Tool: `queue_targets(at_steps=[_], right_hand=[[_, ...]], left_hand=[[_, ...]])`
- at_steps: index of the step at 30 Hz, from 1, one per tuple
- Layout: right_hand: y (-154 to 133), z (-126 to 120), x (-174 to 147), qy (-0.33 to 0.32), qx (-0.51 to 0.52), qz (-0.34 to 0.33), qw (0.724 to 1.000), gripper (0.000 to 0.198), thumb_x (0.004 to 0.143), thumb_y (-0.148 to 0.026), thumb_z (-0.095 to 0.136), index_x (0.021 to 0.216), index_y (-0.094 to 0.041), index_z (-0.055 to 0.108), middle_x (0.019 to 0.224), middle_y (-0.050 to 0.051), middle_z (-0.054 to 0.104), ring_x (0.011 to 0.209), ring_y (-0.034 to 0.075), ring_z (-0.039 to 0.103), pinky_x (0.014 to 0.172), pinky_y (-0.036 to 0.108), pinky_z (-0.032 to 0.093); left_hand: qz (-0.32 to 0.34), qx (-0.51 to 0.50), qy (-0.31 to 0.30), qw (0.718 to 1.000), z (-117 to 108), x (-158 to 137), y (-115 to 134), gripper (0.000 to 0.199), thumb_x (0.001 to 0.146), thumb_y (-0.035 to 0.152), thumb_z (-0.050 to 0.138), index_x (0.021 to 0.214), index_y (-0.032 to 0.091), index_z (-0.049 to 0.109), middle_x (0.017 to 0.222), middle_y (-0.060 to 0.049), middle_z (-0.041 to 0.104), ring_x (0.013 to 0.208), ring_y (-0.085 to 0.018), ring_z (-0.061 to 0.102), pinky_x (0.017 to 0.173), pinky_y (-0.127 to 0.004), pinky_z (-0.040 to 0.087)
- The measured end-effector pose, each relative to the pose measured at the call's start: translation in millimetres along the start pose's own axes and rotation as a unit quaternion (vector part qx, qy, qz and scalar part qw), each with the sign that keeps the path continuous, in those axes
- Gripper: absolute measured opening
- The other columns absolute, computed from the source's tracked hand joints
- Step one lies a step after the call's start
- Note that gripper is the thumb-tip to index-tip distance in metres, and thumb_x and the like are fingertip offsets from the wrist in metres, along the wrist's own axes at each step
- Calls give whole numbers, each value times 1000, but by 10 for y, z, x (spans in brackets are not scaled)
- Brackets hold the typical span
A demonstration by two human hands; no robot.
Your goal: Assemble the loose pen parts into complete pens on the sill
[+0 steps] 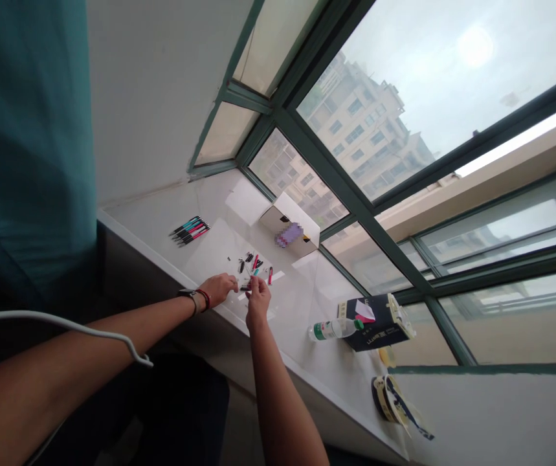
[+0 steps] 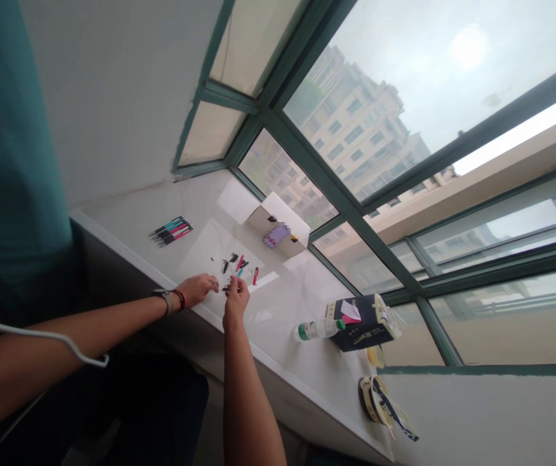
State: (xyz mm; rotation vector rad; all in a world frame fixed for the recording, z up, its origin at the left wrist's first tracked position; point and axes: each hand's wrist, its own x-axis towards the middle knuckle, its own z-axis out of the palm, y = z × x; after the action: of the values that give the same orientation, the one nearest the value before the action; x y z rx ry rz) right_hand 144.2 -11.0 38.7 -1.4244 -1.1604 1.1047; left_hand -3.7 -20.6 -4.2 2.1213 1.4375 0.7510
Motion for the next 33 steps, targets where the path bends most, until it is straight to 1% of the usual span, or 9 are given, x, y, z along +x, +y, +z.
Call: queue_targets(at_steps=[4,9,13,20,26,28,30,31,33], right_hand=[[-77,74,-5,-40,-1,-45,998,41,82,-53,64,98,-16,71,82,3,65,73,14,58,61,23,46],[-81,159,-54,-86,43,-29,995,40,84,-52,62,101,-16,69,71,-1,59,61,11,49,57,23,41],[-90,147,-66,-89,71,-22,993,41,83,-53,63,101,-17,68,69,-3,55,58,10,45,57,23,40],[-70,108,-109,-94,58,-22,994,42,84,-53,62,102,-16,68,65,-4,53,56,9,43,57,23,40],[-15,69,-119,-102,39,-30,994,40,83,-49,63,105,-16,68,65,-4,56,58,11,49,62,25,44],[29,42,-95,-93,31,-26,995,42,84,-50,61,110,-17,67,76,0,64,67,13,56,66,26,47],[80,-3,-47,-51,30,-14,998,42,85,-51,58,110,-18,66,91,5,69,80,16,62,70,27,49],[104,-35,-14,-18,27,-6,999,41,86,-51,55,108,-18,65,95,7,69,85,18,64,71,27,50],[144,-117,68,45,5,6,999,39,87,-50,51,102,-17,65,93,9,70,85,19,65,69,28,50]], left_hand=[[5,-1,1,1000,74,25,125,38,86,6,41,99,22,74,107,-6,69,103,-19,62,94,-31,48],[7,-5,-3,1000,15,85,160,33,88,8,42,92,21,72,106,-6,69,103,-20,62,91,-31,49],[5,-6,-12,1000,-21,100,110,32,85,7,44,89,21,72,106,-6,68,100,-19,62,91,-31,49],[8,-8,-31,999,20,105,121,32,84,7,44,83,21,73,102,-5,69,96,-18,63,90,-30,49],[17,-15,-20,1000,19,98,136,31,86,7,45,83,20,72,101,-5,68,95,-18,63,89,-30,49],[27,-9,-18,999,6,95,136,31,87,8,44,83,21,72,100,-5,68,96,-19,63,89,-30,49],[27,0,-19,999,-15,83,122,34,87,7,43,88,22,73,102,-5,68,98,-19,62,89,-30,49],[22,7,-15,1000,-27,72,107,36,87,6,43,94,23,74,105,-5,68,100,-19,62,90,-30,49],[8,25,10,1000,-52,38,58,43,88,6,40,113,24,70,112,-7,66,105,-19,60,92,-30,48]])
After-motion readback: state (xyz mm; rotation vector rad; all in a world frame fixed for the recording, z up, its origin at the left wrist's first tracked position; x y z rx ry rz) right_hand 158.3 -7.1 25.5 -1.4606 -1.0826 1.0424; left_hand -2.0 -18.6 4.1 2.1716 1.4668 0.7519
